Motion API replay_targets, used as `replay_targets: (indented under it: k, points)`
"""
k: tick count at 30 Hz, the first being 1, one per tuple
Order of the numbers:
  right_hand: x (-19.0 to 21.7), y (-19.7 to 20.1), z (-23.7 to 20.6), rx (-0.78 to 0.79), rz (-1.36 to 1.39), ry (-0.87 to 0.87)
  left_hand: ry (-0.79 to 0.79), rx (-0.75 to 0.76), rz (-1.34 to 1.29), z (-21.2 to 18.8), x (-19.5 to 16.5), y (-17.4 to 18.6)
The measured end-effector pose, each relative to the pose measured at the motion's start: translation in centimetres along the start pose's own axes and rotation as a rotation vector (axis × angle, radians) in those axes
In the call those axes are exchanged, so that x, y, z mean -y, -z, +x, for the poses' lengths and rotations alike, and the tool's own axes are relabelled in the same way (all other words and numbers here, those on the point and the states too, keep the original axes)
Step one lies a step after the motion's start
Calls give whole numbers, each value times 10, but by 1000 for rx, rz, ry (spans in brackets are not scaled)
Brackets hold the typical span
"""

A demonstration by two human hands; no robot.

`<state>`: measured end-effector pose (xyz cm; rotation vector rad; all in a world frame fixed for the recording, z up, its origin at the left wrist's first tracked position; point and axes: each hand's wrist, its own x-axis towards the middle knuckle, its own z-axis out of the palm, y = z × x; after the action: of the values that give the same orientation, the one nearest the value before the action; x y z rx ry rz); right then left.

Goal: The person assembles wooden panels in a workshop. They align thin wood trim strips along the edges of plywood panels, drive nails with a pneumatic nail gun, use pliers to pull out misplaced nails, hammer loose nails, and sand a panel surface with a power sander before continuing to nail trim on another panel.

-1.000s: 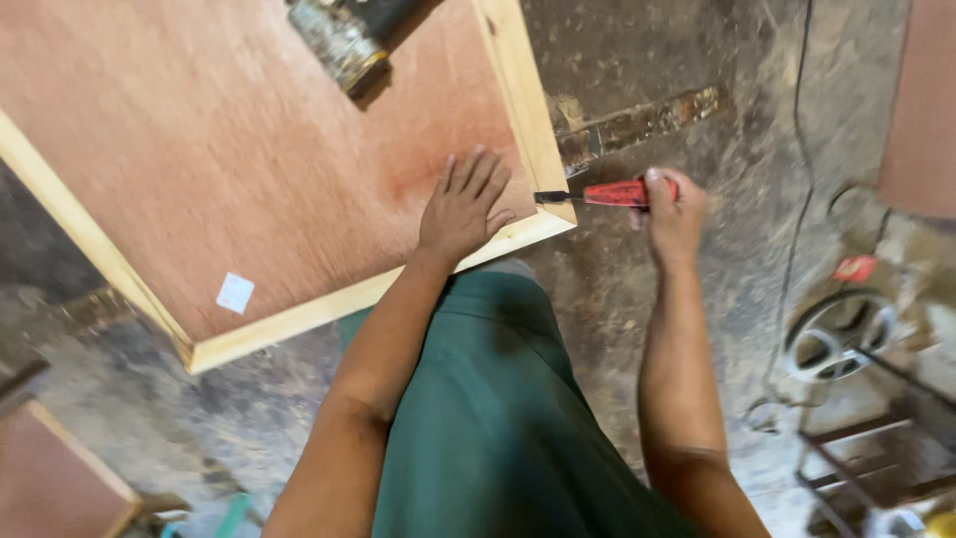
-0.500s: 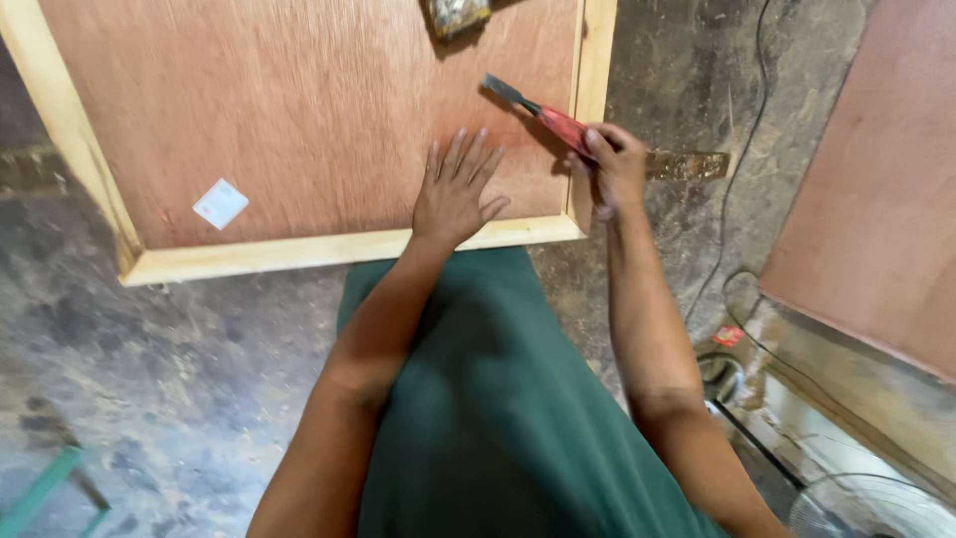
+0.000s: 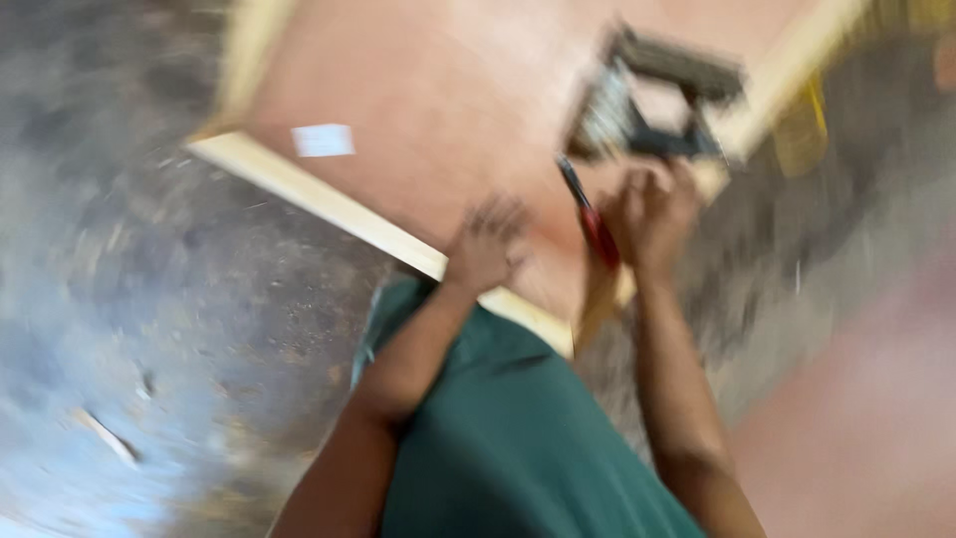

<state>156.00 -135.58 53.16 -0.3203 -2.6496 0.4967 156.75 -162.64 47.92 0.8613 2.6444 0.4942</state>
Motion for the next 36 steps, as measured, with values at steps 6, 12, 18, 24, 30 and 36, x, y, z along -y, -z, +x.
replay_targets:
  k: [6,12,18,24,30,36]
  points:
    - [-37,-55,85,394,-274,433,198,-129,16,-18,19,16]
    - [-31,-52,118,717,-388,391,301,-164,-64,-24,24,14]
    - [-23,-53,124,688,-343,358,287,-112,-124,-19,24,-3]
    - [-10,-10,52,329,-240,268,270,-148,32,-18,10,-28]
    - [26,6,-35,459,77,42,269,10,-76,-29,-1,-15]
    - [7,90,-51,842,359,-427,269,75,-25,-31,-12,14]
